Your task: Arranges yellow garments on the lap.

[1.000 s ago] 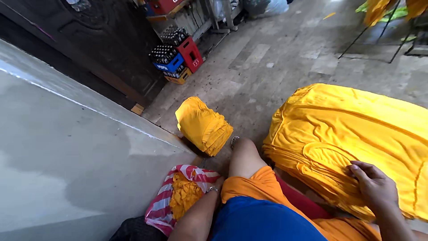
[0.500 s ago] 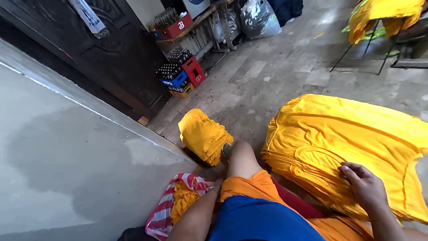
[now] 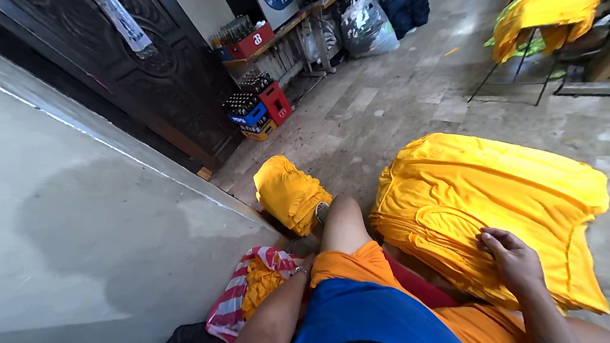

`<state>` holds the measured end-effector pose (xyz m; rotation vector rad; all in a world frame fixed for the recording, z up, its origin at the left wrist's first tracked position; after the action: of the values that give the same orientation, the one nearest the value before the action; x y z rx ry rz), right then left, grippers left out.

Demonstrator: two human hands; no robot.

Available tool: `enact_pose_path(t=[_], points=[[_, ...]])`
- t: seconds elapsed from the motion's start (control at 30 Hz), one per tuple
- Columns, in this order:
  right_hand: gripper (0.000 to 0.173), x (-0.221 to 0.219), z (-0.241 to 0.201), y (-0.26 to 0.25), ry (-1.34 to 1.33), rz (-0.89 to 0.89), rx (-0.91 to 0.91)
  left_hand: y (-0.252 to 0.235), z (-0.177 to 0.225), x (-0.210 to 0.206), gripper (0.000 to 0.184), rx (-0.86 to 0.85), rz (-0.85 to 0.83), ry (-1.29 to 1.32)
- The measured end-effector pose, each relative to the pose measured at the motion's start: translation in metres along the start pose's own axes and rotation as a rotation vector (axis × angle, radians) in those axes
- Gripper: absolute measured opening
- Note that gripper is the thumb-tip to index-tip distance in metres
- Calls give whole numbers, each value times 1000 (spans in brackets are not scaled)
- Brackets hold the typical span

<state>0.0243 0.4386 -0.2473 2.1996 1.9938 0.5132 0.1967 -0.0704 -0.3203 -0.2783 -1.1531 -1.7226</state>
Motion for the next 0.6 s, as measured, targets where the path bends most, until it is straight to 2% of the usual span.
enact_pose_path(t=[0.03,0.07,0.17,0.27,0.33,0.43,0.53,0.6], points=[[24,-1,-1,1,35,8,10,7,11,8,42,201,10,38],[25,-3,-3,1,94,18,31,5,15,20,40,242,98,57],[22,-13,-13,13,427,22,140,-15,25,63,28,106,484,199],[16,-27,-15,33,746,-39,225,-37,99,109,31,-200,588,135],[18,-26,-13,41,805,-98,178,-57,165,116,30,-429,517,89],[24,-25,-33,39,816,-148,32,-98,244,80,29,-683,223,131],[21,-47,-60,28,786,-27,68,-137,293,37,31,-761,11,51],[28,-77,-62,21,801,-30,47,-157,310,18,45,-801,-76,-72]])
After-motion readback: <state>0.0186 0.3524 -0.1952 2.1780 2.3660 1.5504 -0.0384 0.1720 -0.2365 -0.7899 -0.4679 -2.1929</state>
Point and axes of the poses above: each hand's wrist, its own y-axis away from the middle knuckle, its own x-axis out of the back of the hand, z = x × y, the point moved 8 cm from there along -y, towards the middle knuckle, and after that the axes turned 15 degrees about -x, right-handed, at the moved point
